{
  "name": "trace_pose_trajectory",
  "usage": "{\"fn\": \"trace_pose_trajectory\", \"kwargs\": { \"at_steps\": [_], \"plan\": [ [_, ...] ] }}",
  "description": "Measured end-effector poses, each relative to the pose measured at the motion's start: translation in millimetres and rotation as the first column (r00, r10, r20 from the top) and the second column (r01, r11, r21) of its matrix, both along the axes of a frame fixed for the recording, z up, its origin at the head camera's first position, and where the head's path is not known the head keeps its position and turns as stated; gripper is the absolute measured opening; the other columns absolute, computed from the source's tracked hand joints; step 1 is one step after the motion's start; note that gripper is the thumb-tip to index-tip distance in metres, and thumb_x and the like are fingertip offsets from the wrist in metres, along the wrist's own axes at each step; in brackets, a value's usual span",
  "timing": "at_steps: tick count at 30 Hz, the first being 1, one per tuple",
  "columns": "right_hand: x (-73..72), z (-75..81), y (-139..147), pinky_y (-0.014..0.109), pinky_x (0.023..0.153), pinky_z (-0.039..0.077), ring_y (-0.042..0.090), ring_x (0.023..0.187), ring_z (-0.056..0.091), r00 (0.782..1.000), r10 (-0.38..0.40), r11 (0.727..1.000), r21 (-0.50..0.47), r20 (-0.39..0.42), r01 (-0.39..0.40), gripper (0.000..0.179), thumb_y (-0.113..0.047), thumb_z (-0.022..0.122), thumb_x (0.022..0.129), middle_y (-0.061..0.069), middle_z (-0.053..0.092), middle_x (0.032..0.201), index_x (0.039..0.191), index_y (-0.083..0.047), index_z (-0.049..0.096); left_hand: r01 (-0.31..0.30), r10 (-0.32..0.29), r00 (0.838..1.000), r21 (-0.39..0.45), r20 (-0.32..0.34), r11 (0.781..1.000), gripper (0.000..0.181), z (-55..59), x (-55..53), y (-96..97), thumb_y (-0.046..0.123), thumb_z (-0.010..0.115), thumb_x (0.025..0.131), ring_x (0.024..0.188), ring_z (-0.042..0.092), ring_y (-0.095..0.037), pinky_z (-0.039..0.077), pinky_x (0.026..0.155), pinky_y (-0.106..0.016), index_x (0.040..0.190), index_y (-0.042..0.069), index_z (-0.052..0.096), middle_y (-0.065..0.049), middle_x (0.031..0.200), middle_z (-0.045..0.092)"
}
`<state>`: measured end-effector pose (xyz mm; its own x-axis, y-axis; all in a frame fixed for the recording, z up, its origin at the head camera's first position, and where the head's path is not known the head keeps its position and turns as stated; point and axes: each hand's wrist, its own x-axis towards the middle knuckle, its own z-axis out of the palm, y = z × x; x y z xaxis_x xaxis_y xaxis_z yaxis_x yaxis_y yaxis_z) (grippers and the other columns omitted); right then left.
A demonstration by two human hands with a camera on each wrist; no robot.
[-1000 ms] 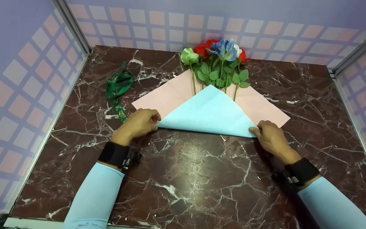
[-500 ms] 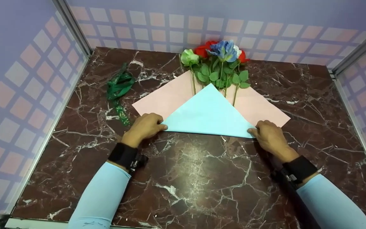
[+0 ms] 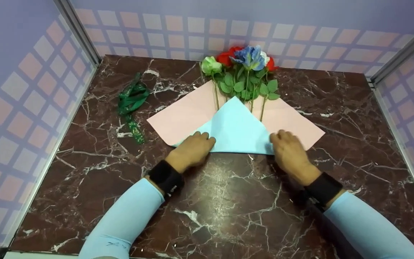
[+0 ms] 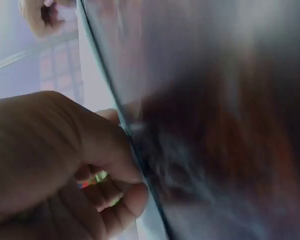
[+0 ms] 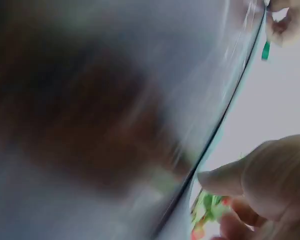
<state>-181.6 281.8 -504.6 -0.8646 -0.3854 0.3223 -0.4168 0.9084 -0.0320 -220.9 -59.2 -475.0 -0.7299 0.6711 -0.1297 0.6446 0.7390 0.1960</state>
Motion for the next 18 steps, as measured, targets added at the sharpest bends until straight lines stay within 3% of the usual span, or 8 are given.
{"fn": "trace_pose_trajectory", "kwargs": {
  "at_steps": [1, 3, 6, 9, 12, 15, 18],
  "plan": [
    [-0.4, -0.5, -5, 0.053, 0.066, 0.053, 0.042, 0.077, 0.058, 1.000, 0.016, 1.000, 0.012, 0.015, -0.017, 0.012, 0.001, 0.068, 0.090, 0.020, 0.057, 0.085, 0.091, 0.001, 0.056, 0.004, -0.005, 0.999, 0.022, 0.054, 1.000, 0.018, 0.2, -0.7, 1.8, -0.003, 0.059, 0.096, 0.099, 0.063, -0.038, 0.057, 0.085, -0.049, 0.111, 0.003, 0.065, -0.018, 0.108, 0.066],
    [0.1, -1.2, -15, 0.053, 0.063, 0.054, 0.042, 0.074, 0.059, 0.999, 0.013, 1.000, 0.017, 0.039, -0.013, 0.010, 0.003, 0.065, 0.089, 0.020, 0.058, 0.082, 0.086, 0.001, 0.056, -0.045, 0.037, 0.988, 0.051, 0.148, 0.998, 0.011, 1.9, -3.6, 5.1, 0.006, 0.058, 0.100, 0.097, 0.064, -0.037, 0.056, 0.088, -0.048, 0.104, 0.004, 0.068, -0.016, 0.105, 0.068],
    [1.0, -0.8, -32, 0.056, 0.061, 0.055, 0.043, 0.069, 0.062, 0.998, -0.044, 0.999, -0.017, 0.050, 0.045, 0.016, -0.002, 0.068, 0.089, 0.020, 0.060, 0.077, 0.079, 0.000, 0.056, -0.152, 0.139, 0.968, 0.049, 0.208, 0.987, 0.031, 3.9, -7.9, 13.5, 0.030, 0.061, 0.106, 0.097, 0.068, -0.037, 0.057, 0.091, -0.049, 0.100, 0.001, 0.072, -0.017, 0.103, 0.072],
    [-0.1, 0.3, -55, 0.057, 0.060, 0.056, 0.042, 0.067, 0.064, 0.992, -0.073, 0.994, -0.079, 0.107, 0.081, 0.033, -0.024, 0.073, 0.097, 0.019, 0.061, 0.075, 0.079, -0.002, 0.057, -0.277, 0.272, 0.940, -0.004, 0.204, 0.961, 0.059, 2.1, -6.7, 24.4, 0.057, 0.063, 0.102, 0.099, 0.071, -0.041, 0.060, 0.090, -0.052, 0.105, -0.001, 0.075, -0.021, 0.105, 0.074],
    [-2.2, 1.4, -77, 0.057, 0.060, 0.057, 0.042, 0.070, 0.066, 0.977, -0.104, 0.986, -0.110, 0.187, 0.126, 0.047, -0.046, 0.073, 0.098, 0.017, 0.063, 0.078, 0.082, -0.004, 0.059, -0.402, 0.408, 0.897, -0.071, 0.169, 0.913, 0.071, -0.7, -1.7, 33.2, 0.069, 0.065, 0.093, 0.103, 0.070, -0.043, 0.061, 0.087, -0.055, 0.116, 0.003, 0.075, -0.020, 0.111, 0.072],
    [-4.6, 1.7, -88, 0.057, 0.063, 0.058, 0.041, 0.074, 0.067, 0.957, -0.165, 0.975, -0.106, 0.239, 0.195, 0.052, -0.053, 0.076, 0.094, 0.018, 0.064, 0.082, 0.084, -0.004, 0.058, -0.469, 0.481, 0.866, -0.110, 0.137, 0.876, 0.073, -2.2, 2.4, 37.7, 0.070, 0.066, 0.091, 0.107, 0.068, -0.042, 0.061, 0.085, -0.055, 0.124, 0.006, 0.073, -0.019, 0.113, 0.069],
    [-5.7, 1.0, -85, 0.057, 0.066, 0.058, 0.042, 0.077, 0.068, 0.940, -0.198, 0.963, -0.122, 0.279, 0.239, 0.051, -0.050, 0.080, 0.090, 0.018, 0.064, 0.084, 0.085, -0.005, 0.058, -0.496, 0.508, 0.850, -0.116, 0.138, 0.861, 0.075, -1.6, 3.9, 38.9, 0.071, 0.067, 0.090, 0.110, 0.066, -0.041, 0.060, 0.086, -0.056, 0.127, 0.006, 0.071, -0.019, 0.115, 0.067]
  ]
}}
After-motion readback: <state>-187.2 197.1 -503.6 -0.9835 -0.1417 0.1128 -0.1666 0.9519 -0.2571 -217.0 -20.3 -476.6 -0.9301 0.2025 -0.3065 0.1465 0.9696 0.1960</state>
